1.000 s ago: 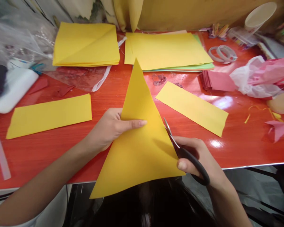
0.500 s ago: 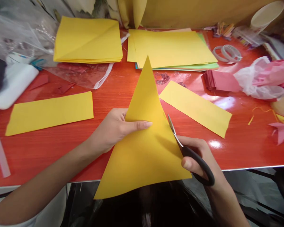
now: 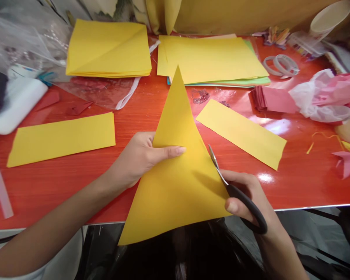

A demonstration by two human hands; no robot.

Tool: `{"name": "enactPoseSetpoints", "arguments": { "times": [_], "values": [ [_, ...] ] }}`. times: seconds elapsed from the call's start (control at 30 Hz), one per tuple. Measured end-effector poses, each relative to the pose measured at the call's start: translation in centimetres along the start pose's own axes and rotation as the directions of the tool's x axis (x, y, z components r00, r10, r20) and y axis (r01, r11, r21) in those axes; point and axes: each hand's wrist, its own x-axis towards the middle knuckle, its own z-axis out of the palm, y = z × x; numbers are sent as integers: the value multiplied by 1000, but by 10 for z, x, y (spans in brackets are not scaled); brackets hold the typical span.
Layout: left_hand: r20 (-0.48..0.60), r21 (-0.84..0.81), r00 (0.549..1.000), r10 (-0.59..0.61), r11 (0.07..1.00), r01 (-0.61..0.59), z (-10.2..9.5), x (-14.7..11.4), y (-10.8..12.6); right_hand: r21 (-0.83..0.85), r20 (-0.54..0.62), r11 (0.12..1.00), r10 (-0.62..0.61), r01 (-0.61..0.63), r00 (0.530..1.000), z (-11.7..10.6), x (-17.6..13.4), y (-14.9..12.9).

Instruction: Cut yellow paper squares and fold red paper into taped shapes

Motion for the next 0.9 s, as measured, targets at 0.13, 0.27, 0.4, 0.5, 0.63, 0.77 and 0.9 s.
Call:
{"name": "enactPoseSetpoints", "arguments": {
  "times": [0.13, 0.27, 0.4, 0.5, 0.63, 0.77, 0.9],
  "values": [
    [25, -7, 1000, -6, 1000, 6, -1, 0, 0, -5, -18, 1000, 12, -12, 1000, 1, 1, -1],
    [4, 0, 1000, 5, 1000, -5, -1, -1, 0, -26, -32, 999, 25, -26, 999, 0, 2, 0],
    [5, 11, 1000, -6, 1000, 6, 0, 0, 1, -28, -51, 999, 33, -34, 998, 0, 2, 1],
    [2, 8, 1000, -1, 1000, 1, -1, 0, 1, -24, -58, 998, 49, -50, 997, 0, 2, 1],
    [9, 0, 1000, 4, 1000, -4, -1, 0, -1, -25, -85, 999, 31, -34, 996, 1, 3, 2],
    [37, -28, 999, 2, 1000, -1, 0, 0, -2, 1, -85, 1000, 23, -23, 996, 1, 4, 3],
    [31, -27, 999, 7, 1000, -7, 1, 0, -3, 2, -70, 1000, -3, 3, 998, 0, 3, 3]
  ]
}}
